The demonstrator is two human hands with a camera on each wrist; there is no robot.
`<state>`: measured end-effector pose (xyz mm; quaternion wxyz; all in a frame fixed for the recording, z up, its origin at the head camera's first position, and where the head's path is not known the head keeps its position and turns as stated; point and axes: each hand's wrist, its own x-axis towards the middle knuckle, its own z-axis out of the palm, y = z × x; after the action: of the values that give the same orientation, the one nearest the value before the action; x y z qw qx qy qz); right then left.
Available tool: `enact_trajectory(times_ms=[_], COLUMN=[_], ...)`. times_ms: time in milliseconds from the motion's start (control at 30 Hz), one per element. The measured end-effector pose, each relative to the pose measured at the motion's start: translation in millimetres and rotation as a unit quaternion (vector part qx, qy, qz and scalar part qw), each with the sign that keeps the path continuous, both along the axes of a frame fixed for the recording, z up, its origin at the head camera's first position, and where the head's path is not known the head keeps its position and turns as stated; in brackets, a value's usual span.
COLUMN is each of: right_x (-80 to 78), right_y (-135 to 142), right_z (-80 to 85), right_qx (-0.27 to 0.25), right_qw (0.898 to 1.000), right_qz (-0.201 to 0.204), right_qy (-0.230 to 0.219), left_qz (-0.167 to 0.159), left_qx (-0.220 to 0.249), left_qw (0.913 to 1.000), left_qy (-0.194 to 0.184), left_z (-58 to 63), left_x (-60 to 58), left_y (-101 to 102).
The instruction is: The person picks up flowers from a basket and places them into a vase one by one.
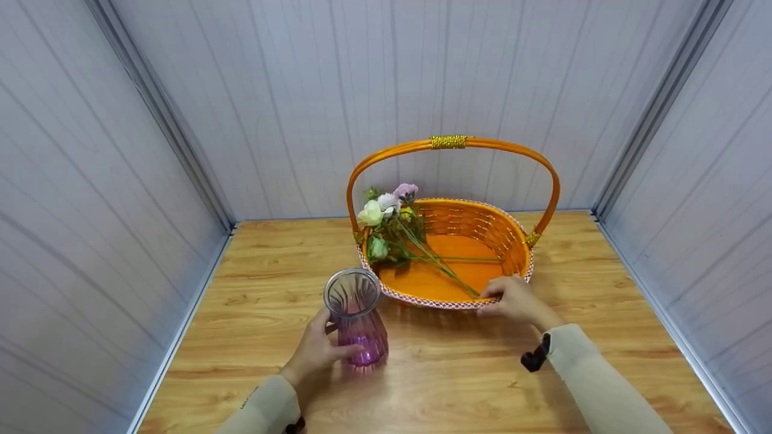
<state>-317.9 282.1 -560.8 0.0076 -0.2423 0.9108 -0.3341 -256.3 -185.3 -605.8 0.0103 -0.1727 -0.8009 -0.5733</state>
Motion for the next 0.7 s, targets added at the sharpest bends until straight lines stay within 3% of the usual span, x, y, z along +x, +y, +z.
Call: enact_trajectory(times_ms=[333, 700], right_x=[1.3, 0.0], right_y=[-1.0, 0.0], right_z=[2.1, 0.1], right_qx=[-0.004, 0.005], right_qw=[1.0, 1.0], right_qz=[-0.003, -0.004], right_qy=[-0.012, -0.006], left_qz=[0.014, -0.023], left_qx=[-0.01, 0.003], left_qw=[0.9998, 0.9977], left_qy=[-0.009, -0.064], left_z=[1.9, 1.1], left_x=[0.1, -2.3], left_y=[-6.2, -5.7])
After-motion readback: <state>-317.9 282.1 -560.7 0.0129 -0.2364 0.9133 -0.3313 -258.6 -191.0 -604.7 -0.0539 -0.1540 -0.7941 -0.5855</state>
